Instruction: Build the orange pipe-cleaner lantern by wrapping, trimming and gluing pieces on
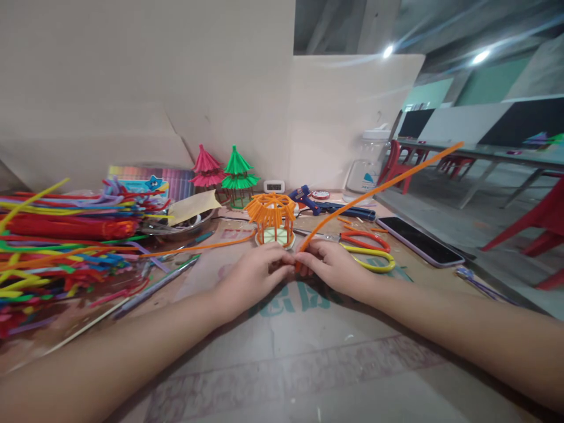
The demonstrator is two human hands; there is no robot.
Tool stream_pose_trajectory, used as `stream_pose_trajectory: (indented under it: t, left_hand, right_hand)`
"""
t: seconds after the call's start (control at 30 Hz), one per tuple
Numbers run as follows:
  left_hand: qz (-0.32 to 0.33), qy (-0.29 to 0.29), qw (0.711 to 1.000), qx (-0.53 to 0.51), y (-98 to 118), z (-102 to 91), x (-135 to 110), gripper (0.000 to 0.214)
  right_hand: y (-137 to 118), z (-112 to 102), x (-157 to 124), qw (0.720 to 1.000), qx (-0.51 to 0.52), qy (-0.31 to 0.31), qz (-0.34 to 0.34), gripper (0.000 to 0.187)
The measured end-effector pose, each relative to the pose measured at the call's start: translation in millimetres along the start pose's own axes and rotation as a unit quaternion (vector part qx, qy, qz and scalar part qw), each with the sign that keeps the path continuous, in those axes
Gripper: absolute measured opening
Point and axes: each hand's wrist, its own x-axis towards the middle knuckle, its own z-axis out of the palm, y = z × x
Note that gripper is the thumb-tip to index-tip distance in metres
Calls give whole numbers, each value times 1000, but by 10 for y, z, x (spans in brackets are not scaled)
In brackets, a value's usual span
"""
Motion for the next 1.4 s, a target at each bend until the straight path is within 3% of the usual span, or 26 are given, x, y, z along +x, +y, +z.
stream_pose_trajectory:
  t: [0.17, 0.3, 0.5, 0.7, 0.97, 1.1, 1.4]
  left_hand:
    - [-149, -2, 961, -234, 21, 0, 42, 14]
    - [-178, 17, 934, -311, -13, 2, 44, 20]
    - [-153, 46, 944, -288, -16, -17, 61, 20]
    - [-149, 69, 947, -277, -4, -16, 69, 23]
    - [-183, 23, 921, -342, -89, 69, 85, 40]
    - [-195, 13, 910, -367, -99, 82, 87, 28]
    - [-160, -43, 957, -237, -20, 24, 60, 27]
  right_hand:
    - [-19, 15, 15, 999, 31, -3, 25, 27]
    - [-22, 24, 9, 999, 35, -16, 23, 22]
    - [21, 41, 28, 999, 24, -33, 9, 23]
    - [50, 50, 64, 999, 33, -4, 4, 23]
    - [24, 33, 81, 999, 20, 26, 8, 23]
    - [29, 25, 77, 999, 11, 31, 9, 23]
    - [-73, 27, 48, 998, -7, 46, 42, 24]
